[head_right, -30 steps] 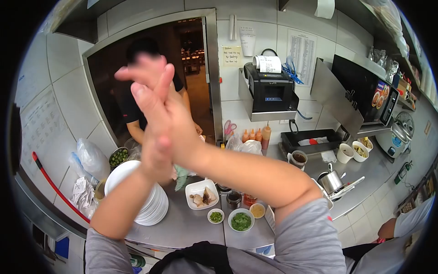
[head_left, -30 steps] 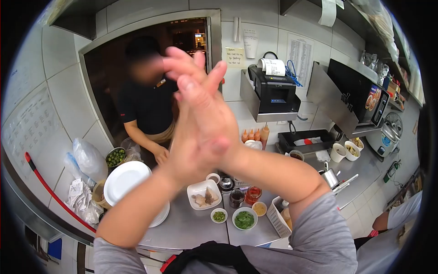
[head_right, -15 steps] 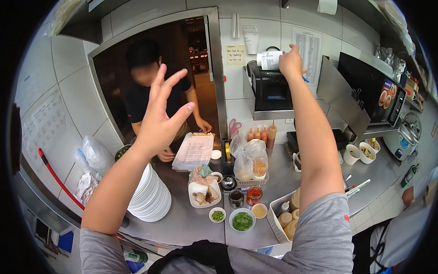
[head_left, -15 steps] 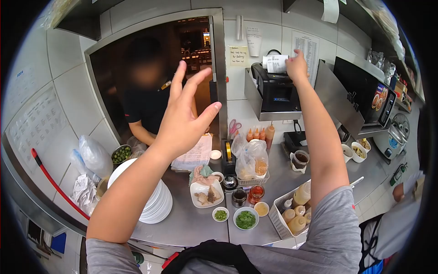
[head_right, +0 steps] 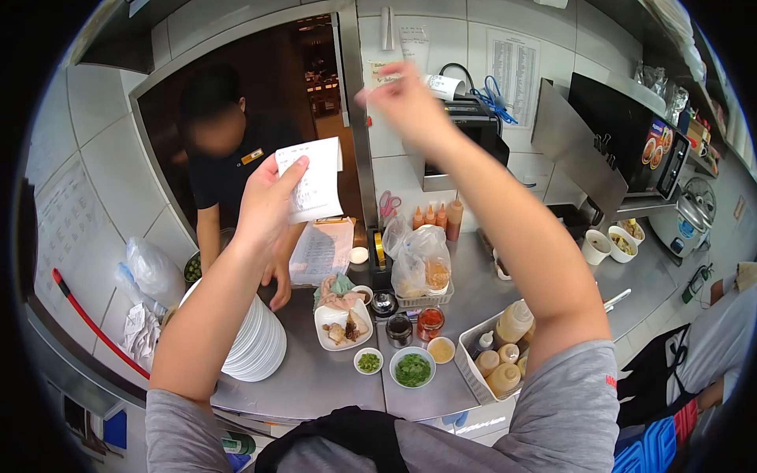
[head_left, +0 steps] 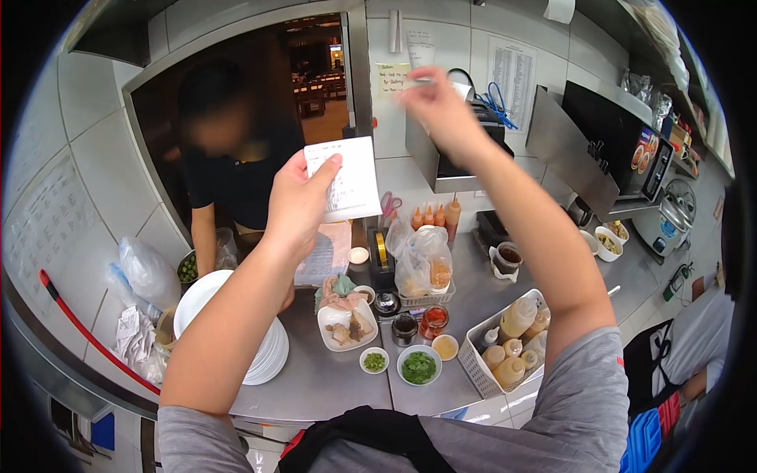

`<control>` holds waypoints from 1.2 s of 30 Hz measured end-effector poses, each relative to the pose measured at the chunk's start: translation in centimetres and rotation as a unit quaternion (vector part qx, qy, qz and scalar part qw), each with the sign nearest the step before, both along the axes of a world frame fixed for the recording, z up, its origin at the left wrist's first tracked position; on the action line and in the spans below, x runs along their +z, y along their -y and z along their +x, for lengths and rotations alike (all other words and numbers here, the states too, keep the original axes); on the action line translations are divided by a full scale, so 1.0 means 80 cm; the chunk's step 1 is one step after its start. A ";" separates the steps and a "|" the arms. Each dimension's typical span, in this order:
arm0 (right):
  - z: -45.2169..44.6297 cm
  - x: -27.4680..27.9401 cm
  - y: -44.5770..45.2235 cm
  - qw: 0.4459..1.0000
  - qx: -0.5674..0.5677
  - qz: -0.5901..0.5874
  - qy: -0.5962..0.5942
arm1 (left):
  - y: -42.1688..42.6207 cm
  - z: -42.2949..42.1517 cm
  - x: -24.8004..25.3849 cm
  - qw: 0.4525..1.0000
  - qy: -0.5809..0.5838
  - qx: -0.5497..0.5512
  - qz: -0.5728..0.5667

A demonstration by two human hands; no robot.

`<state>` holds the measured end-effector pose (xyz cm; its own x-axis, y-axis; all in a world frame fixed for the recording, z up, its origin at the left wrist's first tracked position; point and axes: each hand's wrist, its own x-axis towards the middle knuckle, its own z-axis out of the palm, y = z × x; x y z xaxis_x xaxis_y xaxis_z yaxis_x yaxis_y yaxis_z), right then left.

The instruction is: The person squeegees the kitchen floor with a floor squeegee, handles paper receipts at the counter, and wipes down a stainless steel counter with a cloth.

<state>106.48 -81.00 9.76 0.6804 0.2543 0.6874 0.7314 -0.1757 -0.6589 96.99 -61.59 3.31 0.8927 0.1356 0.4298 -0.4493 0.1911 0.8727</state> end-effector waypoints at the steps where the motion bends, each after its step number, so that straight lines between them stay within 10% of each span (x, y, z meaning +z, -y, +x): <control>1: 0.054 0.008 0.015 0.992 -0.123 0.028 0.014 | -0.005 -0.008 -0.004 0.999 -0.016 0.030 0.018; 4: 0.120 0.027 0.051 0.877 -0.480 0.011 -0.010 | -0.029 -0.015 -0.029 0.997 -0.010 0.046 0.061; 7: 0.164 0.024 0.053 0.835 -0.544 0.010 -0.082 | -0.045 -0.023 -0.047 0.986 -0.024 0.086 0.142; 13: 0.161 0.043 0.025 0.987 -0.105 0.094 0.075 | -0.082 -0.020 -0.066 0.984 0.010 0.048 0.170; 20: -0.042 0.025 -0.024 0.970 0.211 -0.059 0.105 | -0.055 -0.025 -0.023 0.990 -0.084 -0.101 0.056; 30: -0.124 0.023 -0.001 0.968 0.209 -0.093 0.105 | -0.026 -0.071 0.047 0.977 0.102 -0.166 -0.087; 34: -0.114 0.043 0.015 0.961 0.136 -0.173 0.170 | -0.031 -0.079 0.055 0.977 0.185 0.007 -0.104; 36: -0.059 0.079 0.040 0.867 -0.083 -0.240 0.428 | -0.041 -0.086 0.064 0.973 0.198 0.085 -0.082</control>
